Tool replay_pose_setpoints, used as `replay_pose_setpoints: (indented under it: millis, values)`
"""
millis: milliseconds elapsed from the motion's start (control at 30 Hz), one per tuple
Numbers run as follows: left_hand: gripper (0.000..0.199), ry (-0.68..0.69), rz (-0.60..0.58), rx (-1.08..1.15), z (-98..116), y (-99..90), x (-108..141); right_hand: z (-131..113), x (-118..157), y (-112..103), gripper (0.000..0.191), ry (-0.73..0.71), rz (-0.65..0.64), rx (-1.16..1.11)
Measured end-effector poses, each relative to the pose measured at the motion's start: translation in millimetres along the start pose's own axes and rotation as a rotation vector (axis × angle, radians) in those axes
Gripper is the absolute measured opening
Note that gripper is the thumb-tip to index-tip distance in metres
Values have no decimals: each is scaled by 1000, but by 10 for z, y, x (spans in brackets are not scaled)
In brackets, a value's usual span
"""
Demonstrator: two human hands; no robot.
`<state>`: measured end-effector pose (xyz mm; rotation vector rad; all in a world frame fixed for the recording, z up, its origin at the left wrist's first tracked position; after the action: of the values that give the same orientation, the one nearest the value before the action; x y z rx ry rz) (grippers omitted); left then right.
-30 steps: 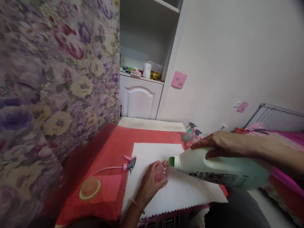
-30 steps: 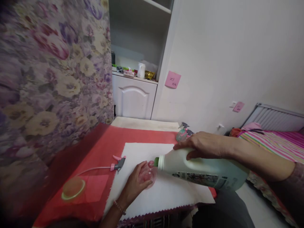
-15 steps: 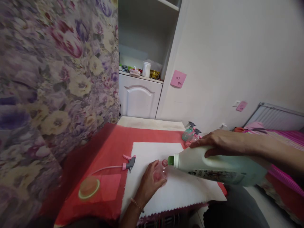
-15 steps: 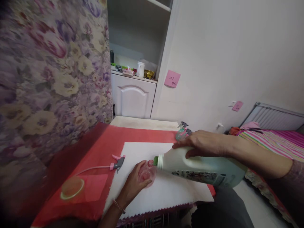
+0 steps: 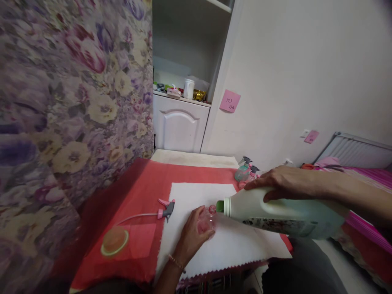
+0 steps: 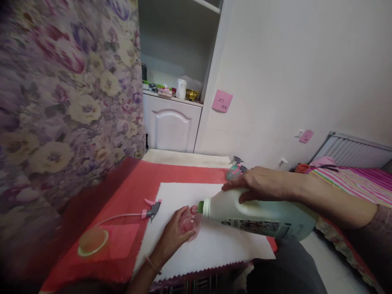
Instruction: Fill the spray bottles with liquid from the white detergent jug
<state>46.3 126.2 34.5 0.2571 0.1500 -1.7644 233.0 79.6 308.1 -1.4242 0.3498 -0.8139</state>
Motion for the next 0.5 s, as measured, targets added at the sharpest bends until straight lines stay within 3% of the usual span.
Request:
replay_pose_setpoints:
  millis: [500]
  values:
    - [72,-22,-7,61,-19,9,5,-5,-7,0,49,7,-31,12]
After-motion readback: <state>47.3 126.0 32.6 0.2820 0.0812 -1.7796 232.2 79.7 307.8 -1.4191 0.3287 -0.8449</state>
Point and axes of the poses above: each hand's wrist, its own x-axis away from the middle knuckle, its own y-axis out of the palm, z = x × y, the point moved 7 cm from there along -x, towards the middle knuckle, and after that the axes turned 13 degrees about x, right-handed, at the moved point
